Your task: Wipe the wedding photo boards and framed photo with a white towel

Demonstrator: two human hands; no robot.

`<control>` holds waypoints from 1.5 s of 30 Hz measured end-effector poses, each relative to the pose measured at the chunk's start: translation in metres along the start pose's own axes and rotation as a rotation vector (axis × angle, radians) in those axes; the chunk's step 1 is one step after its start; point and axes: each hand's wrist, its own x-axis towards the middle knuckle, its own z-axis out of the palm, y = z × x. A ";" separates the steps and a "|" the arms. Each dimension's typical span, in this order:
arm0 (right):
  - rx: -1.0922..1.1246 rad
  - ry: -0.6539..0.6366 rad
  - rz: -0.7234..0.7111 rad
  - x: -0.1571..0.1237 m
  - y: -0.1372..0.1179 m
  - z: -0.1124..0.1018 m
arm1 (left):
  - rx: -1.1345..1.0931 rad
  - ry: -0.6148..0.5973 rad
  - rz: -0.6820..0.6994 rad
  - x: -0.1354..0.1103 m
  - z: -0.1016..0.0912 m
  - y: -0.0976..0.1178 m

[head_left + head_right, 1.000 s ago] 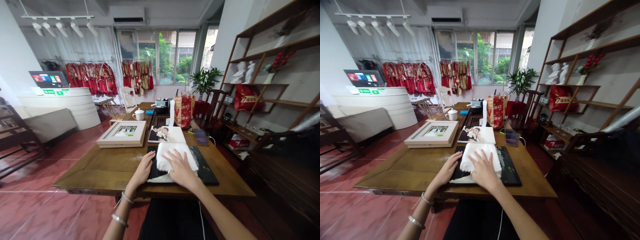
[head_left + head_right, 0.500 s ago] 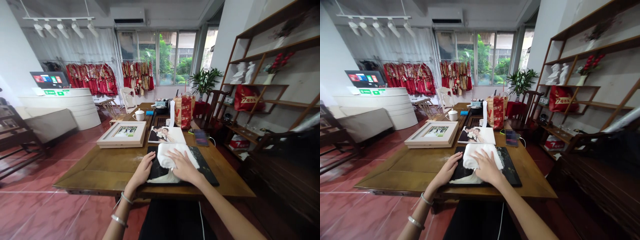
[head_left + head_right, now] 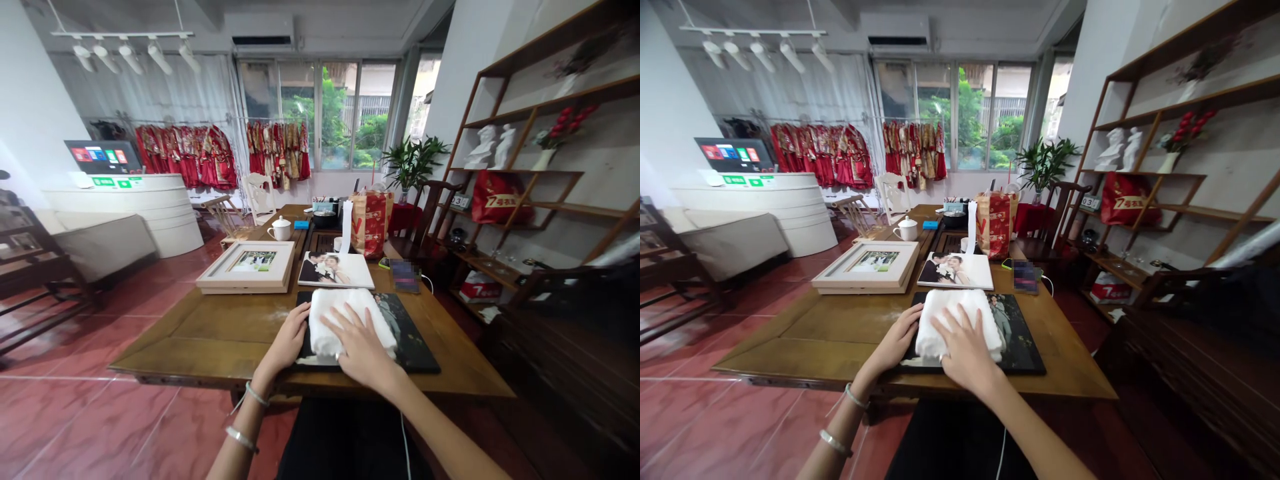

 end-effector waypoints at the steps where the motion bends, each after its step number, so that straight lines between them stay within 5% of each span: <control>1: 0.002 -0.004 -0.034 -0.017 -0.005 0.001 | -0.002 0.002 -0.006 0.000 0.000 0.000; 5: 0.031 -0.091 -0.142 -0.067 -0.016 0.000 | -0.030 0.006 0.016 -0.001 0.000 0.000; 8: 0.059 -0.109 -0.184 -0.071 -0.008 -0.006 | -0.041 0.006 0.032 -0.001 0.000 -0.002; 17: -0.032 -0.015 0.126 0.027 0.062 -0.021 | -0.012 -0.019 0.031 -0.002 -0.002 -0.001; 21: -0.071 0.010 0.208 0.044 0.063 -0.017 | -0.014 -0.011 0.040 -0.002 -0.002 -0.002; 29: 0.018 -0.051 -0.100 -0.053 0.008 -0.006 | -0.015 -0.009 0.006 -0.001 -0.001 -0.002; 33: 0.098 -0.107 -0.166 -0.084 0.007 -0.013 | -0.012 -0.016 0.010 -0.001 -0.001 -0.001; 36: 0.111 -0.104 -0.095 -0.071 0.025 -0.019 | -0.014 -0.024 0.013 -0.001 -0.002 0.000; 45: 0.015 -0.044 0.208 0.033 0.088 -0.026 | -0.014 -0.041 0.028 -0.002 -0.003 -0.001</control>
